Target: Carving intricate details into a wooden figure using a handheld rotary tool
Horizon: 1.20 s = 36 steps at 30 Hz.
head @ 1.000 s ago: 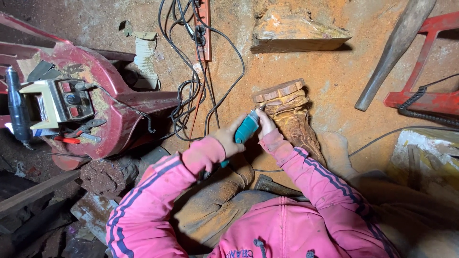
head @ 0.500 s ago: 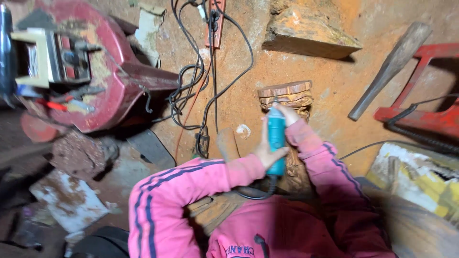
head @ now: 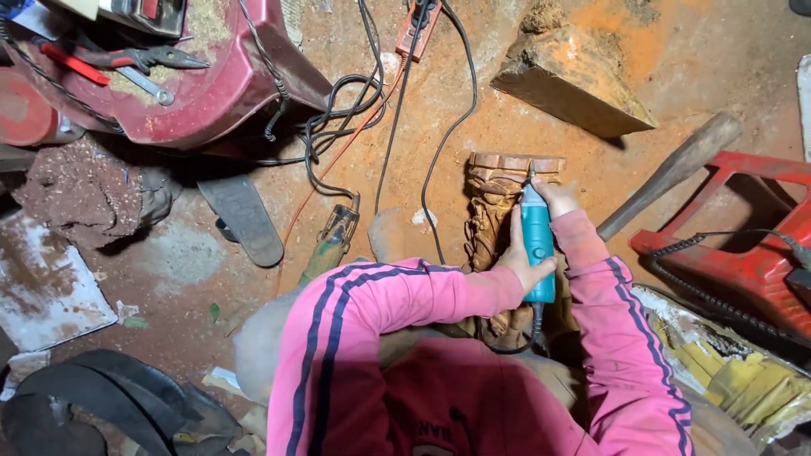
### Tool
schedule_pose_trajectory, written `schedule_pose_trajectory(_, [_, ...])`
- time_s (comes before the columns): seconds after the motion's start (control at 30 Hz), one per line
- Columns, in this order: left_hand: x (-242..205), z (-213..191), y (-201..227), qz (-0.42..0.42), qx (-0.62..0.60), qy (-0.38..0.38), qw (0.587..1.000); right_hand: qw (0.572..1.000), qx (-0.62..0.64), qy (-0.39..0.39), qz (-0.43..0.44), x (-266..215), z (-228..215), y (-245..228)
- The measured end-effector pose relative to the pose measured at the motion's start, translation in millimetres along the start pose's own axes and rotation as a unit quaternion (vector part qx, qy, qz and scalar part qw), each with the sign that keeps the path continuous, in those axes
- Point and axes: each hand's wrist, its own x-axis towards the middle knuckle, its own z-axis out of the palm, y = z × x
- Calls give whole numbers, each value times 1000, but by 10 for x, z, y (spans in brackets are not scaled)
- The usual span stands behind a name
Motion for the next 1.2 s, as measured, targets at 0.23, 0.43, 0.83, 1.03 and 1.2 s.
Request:
schedule_pose_trajectory(0.23, [32,2,81,-1,-44,-1,999,999,-6,-27,24,-302,-129,-395])
schedule_pose_trajectory(0.43, [77,55,106,-18,-79,10,997,997,-45,2,64,-264,-119,-450])
schedule_pose_trajectory(0.83, [-2,83,112,-31,-102,3,994,988,-134,-21,70,-417,-72,-647])
schedule_pose_trajectory(1.03, [-14,118,65,-29,-106,11,994,981,-175,-27,76,-335,-51,-572])
schedule_pose_trajectory(1.2, [-33,120,61,-31,-105,7,994,994,-95,-18,55,-155,-87,-264])
